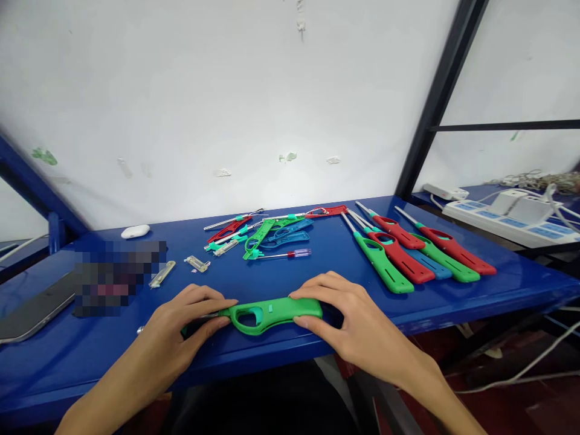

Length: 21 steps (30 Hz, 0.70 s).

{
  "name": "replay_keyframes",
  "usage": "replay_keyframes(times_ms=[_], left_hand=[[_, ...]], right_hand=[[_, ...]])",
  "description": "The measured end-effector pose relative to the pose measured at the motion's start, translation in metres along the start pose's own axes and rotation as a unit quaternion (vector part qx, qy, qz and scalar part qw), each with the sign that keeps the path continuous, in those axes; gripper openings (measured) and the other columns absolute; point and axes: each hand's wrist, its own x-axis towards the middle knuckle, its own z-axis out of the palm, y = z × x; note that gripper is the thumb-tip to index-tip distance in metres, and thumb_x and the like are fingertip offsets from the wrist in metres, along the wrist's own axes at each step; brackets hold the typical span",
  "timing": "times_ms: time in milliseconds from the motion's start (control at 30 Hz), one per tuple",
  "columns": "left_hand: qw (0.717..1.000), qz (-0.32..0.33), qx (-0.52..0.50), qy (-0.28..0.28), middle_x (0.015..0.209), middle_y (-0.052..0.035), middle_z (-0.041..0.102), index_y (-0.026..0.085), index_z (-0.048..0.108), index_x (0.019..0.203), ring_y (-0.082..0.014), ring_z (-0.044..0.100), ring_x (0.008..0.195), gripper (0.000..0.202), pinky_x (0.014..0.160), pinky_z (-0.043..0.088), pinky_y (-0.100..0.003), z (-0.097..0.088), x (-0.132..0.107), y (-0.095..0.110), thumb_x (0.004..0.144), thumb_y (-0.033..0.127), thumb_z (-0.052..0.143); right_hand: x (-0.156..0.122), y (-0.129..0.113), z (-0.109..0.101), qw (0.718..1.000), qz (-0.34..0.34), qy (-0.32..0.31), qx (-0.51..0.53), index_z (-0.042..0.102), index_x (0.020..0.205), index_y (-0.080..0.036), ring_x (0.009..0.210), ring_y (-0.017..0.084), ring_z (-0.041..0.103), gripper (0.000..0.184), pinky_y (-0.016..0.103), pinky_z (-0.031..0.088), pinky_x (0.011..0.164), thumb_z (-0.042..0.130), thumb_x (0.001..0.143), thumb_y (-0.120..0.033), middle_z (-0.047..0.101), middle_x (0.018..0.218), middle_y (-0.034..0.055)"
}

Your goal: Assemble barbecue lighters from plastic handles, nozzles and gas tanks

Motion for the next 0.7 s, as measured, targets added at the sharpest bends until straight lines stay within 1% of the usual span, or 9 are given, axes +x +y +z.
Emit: replay_keyframes(times_ms=[133, 333, 467, 600, 700], left_hand=[[1.0, 0.003, -0.002, -0.001, 0.107, -0.0027, 0.072, 0.03, 0.078, 0.12, -0.0228, 0.063, 0.097, 0.027, 0.087, 0.052, -0.037, 0.0007, -0.0002, 0.0009, 0.103, 0.025, 0.059], [1.0, -0.008, 0.009, -0.004, 0.106, -0.0026, 0.072, 0.032, 0.079, 0.12, -0.0228, 0.062, 0.095, 0.027, 0.085, 0.053, -0.037, -0.0007, -0.0008, 0.0019, 0.103, 0.026, 0.059], [1.0, -0.006, 0.021, -0.004, 0.107, -0.0033, 0.071, 0.032, 0.079, 0.121, -0.0225, 0.063, 0.094, 0.027, 0.084, 0.054, -0.036, -0.0008, -0.0004, 0.0012, 0.103, 0.027, 0.059], [0.998, 0.026, 0.056, 0.003, 0.108, -0.0043, 0.07, 0.031, 0.078, 0.124, -0.022, 0.063, 0.094, 0.03, 0.085, 0.055, -0.037, 0.0016, -0.0024, -0.0001, 0.105, 0.025, 0.055], [0.991, 0.068, 0.117, 0.016, 0.106, -0.0061, 0.069, 0.027, 0.075, 0.127, -0.0234, 0.062, 0.094, 0.033, 0.085, 0.055, -0.04, 0.0038, -0.0049, 0.0005, 0.107, 0.02, 0.05]], right_hand=[[-0.0006, 0.0008, -0.0002, 1.0, -0.001, 0.004, 0.004, 0.074, 0.121, -0.034, 0.116, 0.022, 0.067, 0.022, 0.037, 0.051, 0.104, 0.069, 0.1, -0.039, 0.071, 0.123, 0.0011], [-0.0008, -0.0002, -0.0008, 1.0, 0.013, -0.013, 0.003, 0.074, 0.12, -0.033, 0.115, 0.023, 0.067, 0.023, 0.038, 0.052, 0.104, 0.069, 0.1, -0.043, 0.07, 0.125, 0.0028], [-0.001, -0.0009, -0.0008, 1.0, 0.011, -0.013, 0.006, 0.075, 0.119, -0.034, 0.114, 0.022, 0.068, 0.022, 0.037, 0.052, 0.104, 0.068, 0.101, -0.043, 0.071, 0.124, 0.0021], [-0.0014, 0.0003, -0.0003, 1.0, 0.011, -0.008, 0.008, 0.076, 0.119, -0.034, 0.114, 0.023, 0.069, 0.023, 0.037, 0.053, 0.103, 0.069, 0.099, -0.042, 0.072, 0.123, 0.002], [-0.0013, 0.0015, 0.0004, 1.0, 0.006, -0.006, 0.017, 0.078, 0.118, -0.033, 0.112, 0.023, 0.07, 0.023, 0.038, 0.055, 0.102, 0.071, 0.099, -0.043, 0.073, 0.122, 0.0027]])
